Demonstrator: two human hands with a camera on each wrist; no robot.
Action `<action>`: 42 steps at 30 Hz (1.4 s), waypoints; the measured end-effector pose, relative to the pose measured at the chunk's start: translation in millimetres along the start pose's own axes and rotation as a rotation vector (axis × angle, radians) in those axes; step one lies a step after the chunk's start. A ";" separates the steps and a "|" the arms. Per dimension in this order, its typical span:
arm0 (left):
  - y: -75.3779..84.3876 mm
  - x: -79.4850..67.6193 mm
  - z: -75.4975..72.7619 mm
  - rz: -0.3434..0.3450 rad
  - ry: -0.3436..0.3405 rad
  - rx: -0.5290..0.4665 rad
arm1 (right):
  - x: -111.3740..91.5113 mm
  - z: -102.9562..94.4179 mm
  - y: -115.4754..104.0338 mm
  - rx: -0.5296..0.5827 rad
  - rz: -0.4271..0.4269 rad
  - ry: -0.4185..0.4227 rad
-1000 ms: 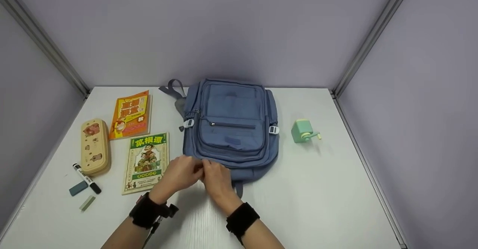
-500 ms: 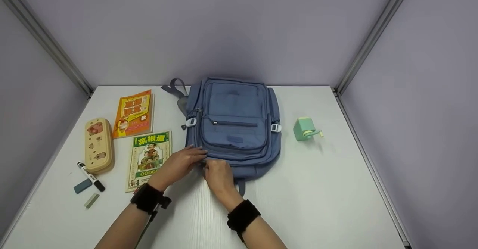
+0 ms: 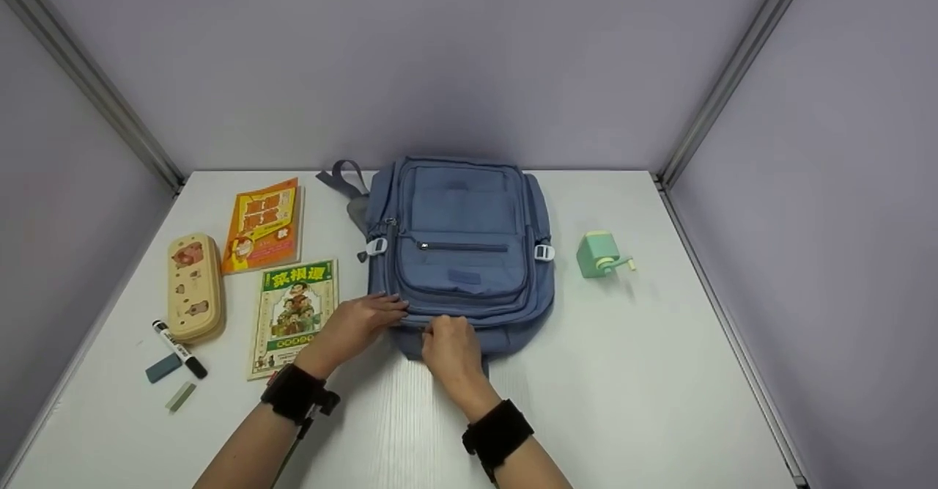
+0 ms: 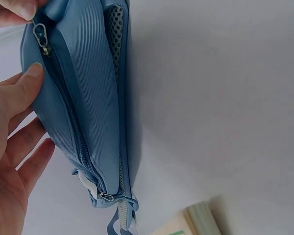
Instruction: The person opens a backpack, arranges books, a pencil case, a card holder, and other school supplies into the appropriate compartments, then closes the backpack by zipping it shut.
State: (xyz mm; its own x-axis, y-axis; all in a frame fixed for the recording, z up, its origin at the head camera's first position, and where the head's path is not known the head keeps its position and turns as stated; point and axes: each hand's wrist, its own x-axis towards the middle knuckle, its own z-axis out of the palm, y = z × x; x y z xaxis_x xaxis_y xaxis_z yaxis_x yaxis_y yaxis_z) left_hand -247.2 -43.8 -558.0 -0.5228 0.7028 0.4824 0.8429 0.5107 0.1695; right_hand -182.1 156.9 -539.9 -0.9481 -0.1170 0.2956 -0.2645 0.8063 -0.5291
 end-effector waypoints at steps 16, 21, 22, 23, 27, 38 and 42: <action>-2.6 -3.7 -6.7 -0.037 0.060 0.037 | -25.5 -55.5 62.2 -0.072 0.198 -0.015; 8.9 4.7 -5.9 -0.081 0.012 0.037 | -26.0 -50.9 69.4 -0.020 0.175 -0.035; 12.5 8.2 -4.4 -0.085 0.002 0.042 | -25.9 -48.9 70.0 -0.008 0.172 -0.025; 16.4 11.9 -2.6 -0.087 -0.007 0.052 | -25.7 -46.7 70.3 0.003 0.173 -0.011; 32.4 26.1 8.0 -0.074 -0.058 0.106 | -24.9 -38.3 70.5 0.020 0.171 0.055; 44.5 31.3 36.2 -0.040 -0.025 0.151 | -30.8 -37.4 79.9 -0.015 0.058 0.105; 46.1 25.3 35.2 -0.038 -0.035 0.118 | -35.6 -42.8 88.6 -0.043 0.051 0.122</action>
State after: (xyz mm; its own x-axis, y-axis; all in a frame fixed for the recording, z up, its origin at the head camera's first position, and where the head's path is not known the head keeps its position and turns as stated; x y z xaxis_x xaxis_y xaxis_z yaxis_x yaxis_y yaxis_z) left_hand -226.0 14.9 -568.3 -0.5601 0.6978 0.4465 0.8026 0.5907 0.0836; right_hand -164.2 257.3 -563.3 -0.9310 -0.0057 0.3650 -0.2060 0.8337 -0.5124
